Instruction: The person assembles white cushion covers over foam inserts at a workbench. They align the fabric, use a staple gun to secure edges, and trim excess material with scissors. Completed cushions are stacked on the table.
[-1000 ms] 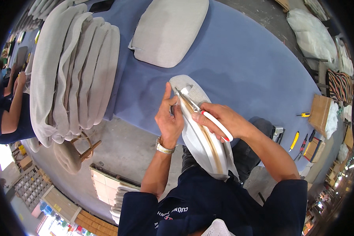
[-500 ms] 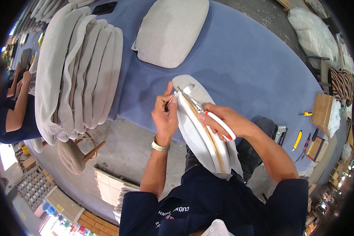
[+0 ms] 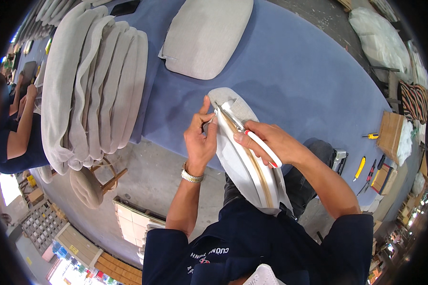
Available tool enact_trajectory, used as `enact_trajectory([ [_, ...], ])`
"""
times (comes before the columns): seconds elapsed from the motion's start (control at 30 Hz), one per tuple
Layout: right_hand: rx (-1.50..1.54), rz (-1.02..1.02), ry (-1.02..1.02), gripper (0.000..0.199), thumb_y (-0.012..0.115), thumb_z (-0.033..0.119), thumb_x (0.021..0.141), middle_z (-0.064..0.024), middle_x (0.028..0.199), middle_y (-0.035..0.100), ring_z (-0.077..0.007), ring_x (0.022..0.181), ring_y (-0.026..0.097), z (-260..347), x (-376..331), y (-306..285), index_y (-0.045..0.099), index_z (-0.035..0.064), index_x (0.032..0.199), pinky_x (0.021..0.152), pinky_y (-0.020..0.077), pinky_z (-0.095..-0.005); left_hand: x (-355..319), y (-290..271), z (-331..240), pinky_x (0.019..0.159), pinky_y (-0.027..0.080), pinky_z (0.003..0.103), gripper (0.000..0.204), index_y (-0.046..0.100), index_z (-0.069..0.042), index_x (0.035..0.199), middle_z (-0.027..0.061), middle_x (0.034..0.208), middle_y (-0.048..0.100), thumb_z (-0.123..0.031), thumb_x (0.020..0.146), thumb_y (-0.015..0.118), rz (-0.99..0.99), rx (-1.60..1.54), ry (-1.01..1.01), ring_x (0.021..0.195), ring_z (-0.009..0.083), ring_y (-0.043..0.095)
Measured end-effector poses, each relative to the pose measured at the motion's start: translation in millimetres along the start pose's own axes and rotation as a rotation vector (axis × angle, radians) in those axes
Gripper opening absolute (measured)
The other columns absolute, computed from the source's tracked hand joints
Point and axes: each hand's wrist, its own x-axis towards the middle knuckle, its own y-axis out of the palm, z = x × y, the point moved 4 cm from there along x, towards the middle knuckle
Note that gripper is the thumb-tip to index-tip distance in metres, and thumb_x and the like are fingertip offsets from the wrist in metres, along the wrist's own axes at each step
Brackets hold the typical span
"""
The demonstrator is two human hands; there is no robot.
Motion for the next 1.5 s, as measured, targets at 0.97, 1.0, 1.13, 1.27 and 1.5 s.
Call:
enact_trajectory([
  [0.97,-0.174,-0.340,-0.152,0.058,0.071,0.055,0.092,-0.0200,0.090,0.074,-0.0322,0.085,0.073,-20.0,-89.6,-8.7,0.067,0.0050,0.122,0.079,0.0548,-0.0414,20.6,0.6,-15.6,0.072,0.054,0.032,0.011,0.062,0.001,0.097,0.0138,0.125,0.074,-0.003,0.090,0.070,-0.087,-0.005,0.092,0.079,0.0182,0.069],
  [1.0,-0.057,-0.462,-0.144,0.056,0.075,0.050,0.091,-0.0178,0.089,0.074,-0.0279,0.083,0.073,-43.0,-109.3,-16.1,0.066,0.0060,0.125,0.078,0.0550,-0.0391,20.8,1.0,-24.1,0.074,0.055,0.032,0.012,0.063,0.001,0.097,0.0133,0.120,0.075,-0.003,0.090,0.071,-0.106,0.054,0.113,0.080,0.0205,0.070],
  [1.13,-0.166,-1.056,0.102,0.047,0.076,0.039,0.091,-0.0158,0.095,0.075,-0.0296,0.085,0.074,-159.5,-170.2,-61.5,0.068,0.0078,0.124,0.079,0.0556,-0.0415,14.8,14.8,-38.6,0.076,0.057,0.033,0.011,0.065,0.001,0.098,0.0107,0.102,0.075,-0.002,0.089,0.072,-0.064,0.158,0.126,0.081,0.0217,0.071],
  [1.27,-0.505,-1.111,0.236,0.043,0.073,0.032,0.088,-0.0217,0.103,0.074,-0.0445,0.099,0.071,-335.8,-193.5,-109.1,0.069,0.0084,0.124,0.083,0.0554,-0.0517,20.4,6.7,-42.5,0.079,0.057,0.033,0.011,0.070,0.000,0.098,0.0104,0.095,0.072,-0.002,0.088,0.073,-0.029,0.046,-0.041,0.086,0.0208,0.072],
  [1.5,-0.246,-0.940,0.178,0.062,0.075,0.028,0.091,-0.0257,0.131,0.066,-0.0378,0.120,0.065,-354.9,-176.8,-143.1,0.056,-0.0011,0.142,0.102,0.0512,-0.0440,19.9,0.4,-36.6,0.071,0.055,0.035,0.018,0.075,-0.004,0.096,0.0095,0.085,0.072,-0.018,0.085,0.076,0.017,0.242,-0.063,0.080,0.0212,0.071],
])
